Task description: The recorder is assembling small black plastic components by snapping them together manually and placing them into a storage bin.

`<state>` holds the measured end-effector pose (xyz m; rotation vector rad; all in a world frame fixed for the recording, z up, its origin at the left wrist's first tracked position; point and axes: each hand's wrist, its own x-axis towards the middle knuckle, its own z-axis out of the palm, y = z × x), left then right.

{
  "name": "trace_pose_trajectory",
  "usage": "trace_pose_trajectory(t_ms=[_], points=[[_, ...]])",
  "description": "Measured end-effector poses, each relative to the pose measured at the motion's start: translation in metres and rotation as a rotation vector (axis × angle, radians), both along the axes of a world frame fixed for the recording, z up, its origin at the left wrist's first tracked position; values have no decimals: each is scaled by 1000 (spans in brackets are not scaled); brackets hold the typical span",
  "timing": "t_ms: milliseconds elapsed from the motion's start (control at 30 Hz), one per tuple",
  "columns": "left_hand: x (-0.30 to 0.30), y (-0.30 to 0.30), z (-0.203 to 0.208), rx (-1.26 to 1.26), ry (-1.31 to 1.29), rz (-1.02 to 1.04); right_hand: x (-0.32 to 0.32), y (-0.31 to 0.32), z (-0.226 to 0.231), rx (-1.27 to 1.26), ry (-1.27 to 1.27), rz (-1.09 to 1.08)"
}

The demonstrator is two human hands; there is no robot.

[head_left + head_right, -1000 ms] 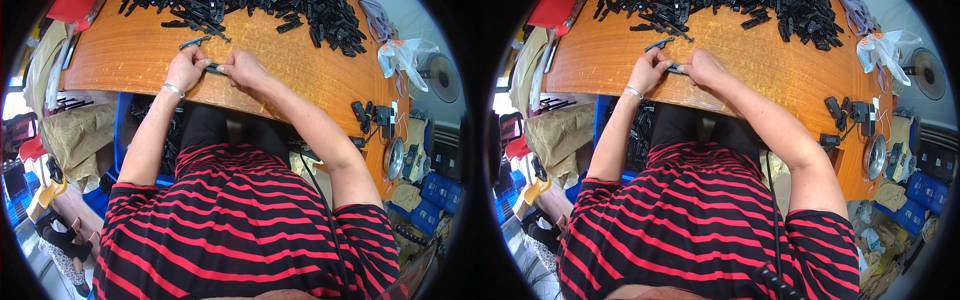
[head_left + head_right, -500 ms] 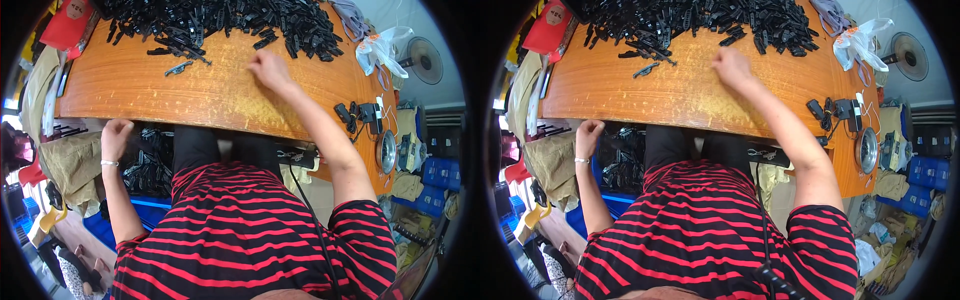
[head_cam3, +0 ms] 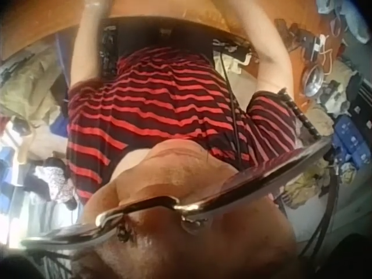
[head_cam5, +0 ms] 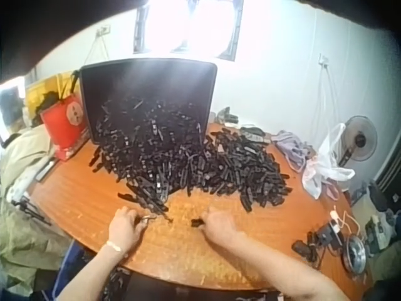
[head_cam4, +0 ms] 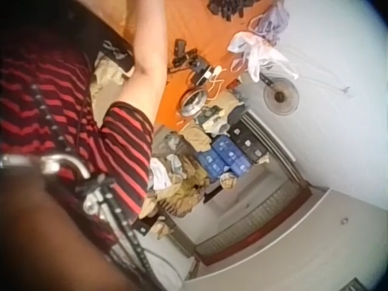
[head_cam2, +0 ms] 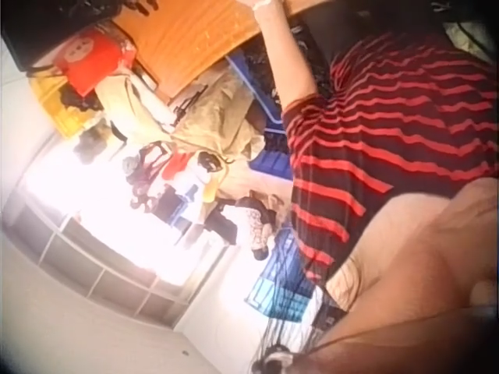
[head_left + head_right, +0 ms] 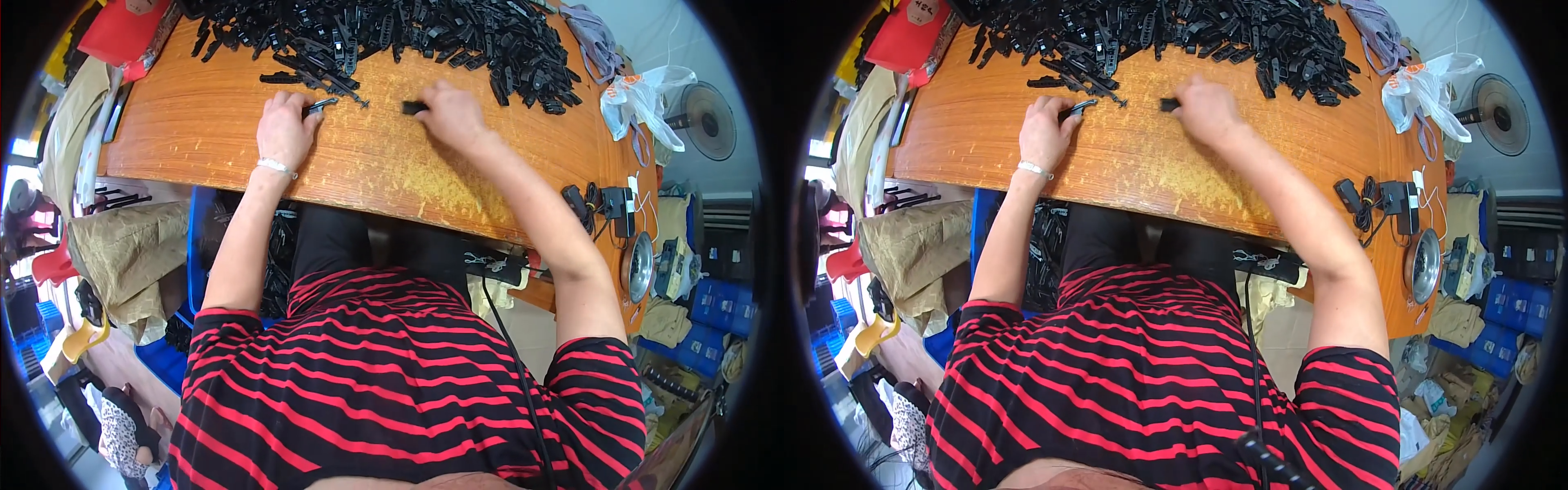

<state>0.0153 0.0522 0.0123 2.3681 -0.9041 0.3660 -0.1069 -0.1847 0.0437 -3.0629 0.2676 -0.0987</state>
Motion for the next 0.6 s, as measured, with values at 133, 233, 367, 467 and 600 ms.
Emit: trace_pose_trajectory(t_ms=[133,233,367,467,600], points=[[-5,-8,5,101,87,-3,-6,51,-15,118,-125,148],[-10,-7,4,44,197,18,-2,73,-18,227,-159,153],[-15,0,-8,-414,622,11,1,96,-12,301,-264,135],[-41,-15,8,-876,1085,3,0,110,-7,504,-375,151],[-58,-26,18,-1157,1258,-66,0,116,-11,734,-465,-9]])
